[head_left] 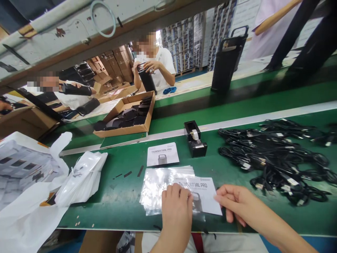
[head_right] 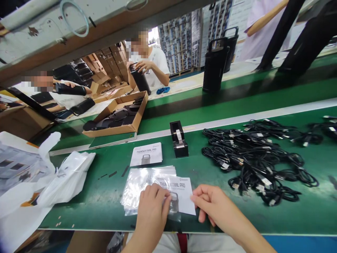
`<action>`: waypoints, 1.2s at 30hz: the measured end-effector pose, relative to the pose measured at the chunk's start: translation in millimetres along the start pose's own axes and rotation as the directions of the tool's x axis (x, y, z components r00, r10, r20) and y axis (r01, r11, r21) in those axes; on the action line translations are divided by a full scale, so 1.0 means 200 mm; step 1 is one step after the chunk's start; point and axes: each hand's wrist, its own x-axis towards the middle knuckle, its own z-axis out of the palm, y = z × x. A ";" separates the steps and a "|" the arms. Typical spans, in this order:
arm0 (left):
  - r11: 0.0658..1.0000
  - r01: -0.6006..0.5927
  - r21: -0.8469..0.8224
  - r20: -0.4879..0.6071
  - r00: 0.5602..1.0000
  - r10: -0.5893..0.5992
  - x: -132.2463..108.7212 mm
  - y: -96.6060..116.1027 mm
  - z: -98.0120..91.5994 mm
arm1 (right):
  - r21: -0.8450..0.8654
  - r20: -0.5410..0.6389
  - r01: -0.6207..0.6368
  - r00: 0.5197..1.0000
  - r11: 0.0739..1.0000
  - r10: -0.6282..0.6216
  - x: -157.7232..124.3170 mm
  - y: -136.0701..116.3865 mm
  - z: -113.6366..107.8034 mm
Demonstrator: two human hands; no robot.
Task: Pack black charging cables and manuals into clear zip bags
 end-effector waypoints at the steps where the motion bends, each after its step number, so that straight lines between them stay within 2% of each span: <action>1: 0.999 -0.005 -0.043 0.025 1.000 0.006 0.01 0.00 -0.01 | 0.004 0.015 -0.006 1.000 1.000 0.006 0.00 -0.01 0.01; 3: 0.978 0.021 -0.207 0.078 0.997 -0.005 0.02 -0.01 -0.05 | 0.007 0.050 -0.003 0.999 1.000 0.003 0.01 -0.04 0.05; 6: 0.886 0.100 -0.453 0.137 0.990 -0.042 0.04 -0.01 -0.10 | -0.153 0.057 0.144 0.989 0.978 -0.137 0.05 -0.12 0.16; 8: 0.842 0.105 -0.530 0.135 0.990 -0.039 0.05 0.00 -0.13 | -0.309 0.023 0.255 0.965 0.916 -0.261 0.08 -0.18 0.23; 10: 0.841 0.092 -0.534 0.126 0.992 -0.029 0.06 0.00 -0.13 | -0.406 -0.026 0.300 0.940 0.863 -0.339 0.10 -0.22 0.25; 12: 0.870 0.107 -0.481 0.123 0.991 -0.054 0.07 -0.01 -0.12 | -0.516 -0.148 0.285 0.899 0.808 -0.412 0.10 -0.25 0.19; 13: 0.885 0.120 -0.450 0.122 0.990 -0.072 0.07 -0.02 -0.11 | -0.602 -0.233 0.243 0.857 0.761 -0.459 0.10 -0.24 0.13; 14: 0.898 0.131 -0.421 0.120 0.989 -0.088 0.07 -0.03 -0.10 | -0.719 -0.340 0.155 0.772 0.678 -0.537 0.10 -0.24 0.05; 15: 0.909 0.136 -0.394 0.117 0.988 -0.097 0.08 -0.03 -0.08 | -0.820 -0.423 -0.002 0.675 0.572 -0.605 0.10 -0.22 -0.04; 16: 0.919 0.136 -0.370 0.117 0.988 -0.100 0.08 -0.03 -0.07 | -0.877 -0.435 -0.126 0.616 0.463 -0.657 0.10 -0.20 -0.13; 17: 0.928 0.134 -0.349 0.122 0.988 -0.096 0.08 -0.04 -0.06 | -0.912 -0.403 -0.199 0.598 0.358 -0.693 0.10 -0.17 -0.21; 18: 0.935 0.129 -0.331 0.138 0.987 -0.087 0.08 -0.03 -0.06 | -0.939 -0.343 -0.211 0.607 0.270 -0.717 0.10 -0.14 -0.27; 20: 0.944 0.127 -0.305 0.175 0.982 -0.075 0.08 -0.02 -0.05 | -0.973 -0.231 -0.139 0.599 0.184 -0.766 0.10 -0.09 -0.33; 21: 0.944 0.130 -0.302 0.192 0.979 -0.073 0.09 -0.02 -0.05 | -0.980 -0.193 -0.076 0.577 0.183 -0.794 0.10 -0.07 -0.33; 23: 0.939 0.144 -0.312 0.215 0.974 -0.078 0.09 -0.01 -0.06 | -0.964 -0.193 0.058 0.515 0.259 -0.835 0.09 -0.03 -0.28; 25: 0.927 0.167 -0.336 0.222 0.970 -0.095 0.09 -0.01 -0.07 | -0.913 -0.230 0.186 0.501 0.363 -0.835 0.08 -0.01 -0.20; 29: 0.893 0.227 -0.389 0.238 0.961 -0.141 0.08 -0.02 -0.08 | -0.788 -0.233 0.352 0.590 0.506 -0.773 0.06 0.04 -0.09; 33: 0.851 0.283 -0.443 0.248 0.951 -0.187 0.07 -0.02 -0.07 | -0.564 -0.343 0.375 0.704 0.736 -0.622 0.04 0.05 -0.07; 36: 0.836 0.284 -0.469 0.249 0.951 -0.183 0.07 -0.02 -0.07 | -0.385 -0.332 0.399 0.782 0.832 -0.528 0.02 0.03 -0.03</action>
